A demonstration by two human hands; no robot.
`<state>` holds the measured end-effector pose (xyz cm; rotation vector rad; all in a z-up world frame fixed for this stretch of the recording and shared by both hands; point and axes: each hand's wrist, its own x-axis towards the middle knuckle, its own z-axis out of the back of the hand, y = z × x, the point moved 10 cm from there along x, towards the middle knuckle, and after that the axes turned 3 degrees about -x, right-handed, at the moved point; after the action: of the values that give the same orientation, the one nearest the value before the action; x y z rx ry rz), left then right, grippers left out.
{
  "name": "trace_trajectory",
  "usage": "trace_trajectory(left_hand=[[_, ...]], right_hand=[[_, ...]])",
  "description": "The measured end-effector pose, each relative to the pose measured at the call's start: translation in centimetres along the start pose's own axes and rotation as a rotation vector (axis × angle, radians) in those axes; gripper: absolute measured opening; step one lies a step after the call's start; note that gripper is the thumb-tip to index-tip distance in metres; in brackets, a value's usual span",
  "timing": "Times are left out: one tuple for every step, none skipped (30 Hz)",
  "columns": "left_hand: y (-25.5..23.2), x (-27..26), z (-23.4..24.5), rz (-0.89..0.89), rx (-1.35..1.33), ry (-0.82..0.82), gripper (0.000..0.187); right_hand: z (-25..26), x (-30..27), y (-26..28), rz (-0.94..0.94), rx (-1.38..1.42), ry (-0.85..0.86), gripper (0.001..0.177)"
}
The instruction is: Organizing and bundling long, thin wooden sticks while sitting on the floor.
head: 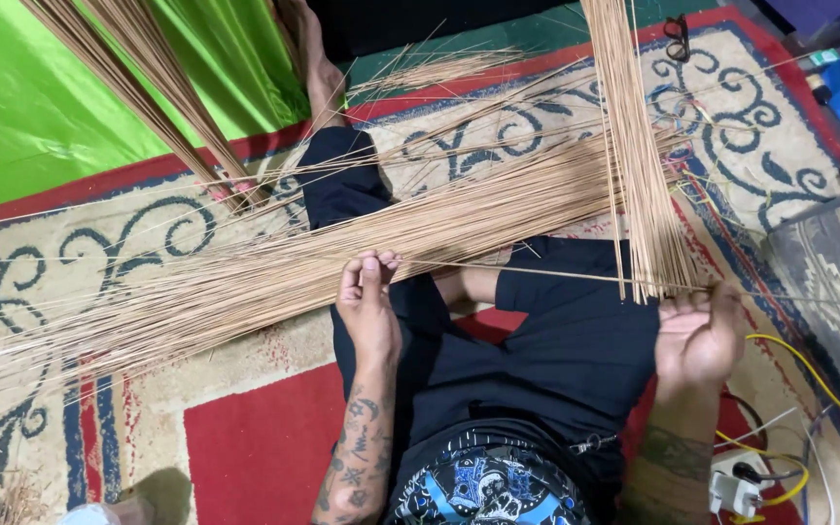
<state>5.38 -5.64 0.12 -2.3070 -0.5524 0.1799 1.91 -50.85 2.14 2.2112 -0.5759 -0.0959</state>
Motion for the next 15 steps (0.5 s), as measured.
trace_trajectory(left_hand=[[-0.1,0.0,0.1,0.007,0.005,0.003,0.021],[-0.4,0.0,0.1,-0.012,0.001,0.005,0.019],[-0.7,0.0,0.1,-0.031,-0.003,0.007,0.018],[-0.7,0.0,0.0,-0.020,-0.002,0.013,0.018],[-0.7,0.0,-0.1,-0.021,-0.003,0.015,0.018],[-0.7,0.0,-0.2,-0.025,-0.007,0.018,0.018],[-0.5,-0.1,-0.1,-0.016,-0.006,0.024,0.018],[-0.4,0.0,-0.1,-0.016,0.011,0.026,0.021],[-0.3,0.0,0.0,-0.017,0.028,0.029,0.024],[-0.4,0.1,-0.1,-0.016,0.029,0.033,0.024],[-0.5,0.1,-0.2,-0.023,0.042,0.038,0.024],[-0.6,0.1,-0.2,-0.030,0.057,0.040,0.024],[-0.6,0.1,0.0,-0.028,0.061,0.042,0.024],[-0.5,0.1,0.1,-0.028,0.058,0.041,0.024],[-0.6,0.0,0.2,-0.029,0.056,0.041,0.024]], right_hand=[[1.1,0.2,0.1,0.000,0.000,-0.009,0.020],[2.9,0.5,0.2,-0.004,-0.027,-0.084,0.012],[4.8,0.7,0.4,-0.008,-0.053,-0.160,0.010],[5.2,0.8,0.5,-0.003,-0.056,-0.171,0.010],[5.4,0.9,0.6,0.010,-0.061,-0.175,0.007],[5.7,1.1,0.8,0.024,-0.065,-0.176,0.005],[5.6,0.9,1.0,0.030,-0.066,-0.186,0.005],[5.5,0.8,1.1,0.035,-0.093,-0.203,0.005],[5.3,0.7,1.2,0.040,-0.120,-0.220,0.006],[5.2,0.7,1.2,0.042,-0.117,-0.224,0.006],[5.2,0.6,1.2,0.039,-0.134,-0.229,0.005],[5.2,0.5,1.0,0.031,-0.151,-0.235,0.005],[4.9,0.4,0.9,0.030,-0.150,-0.239,0.005],[4.6,0.3,1.0,0.029,-0.175,-0.243,0.007],[4.3,0.2,1.1,0.028,-0.199,-0.248,0.009]])
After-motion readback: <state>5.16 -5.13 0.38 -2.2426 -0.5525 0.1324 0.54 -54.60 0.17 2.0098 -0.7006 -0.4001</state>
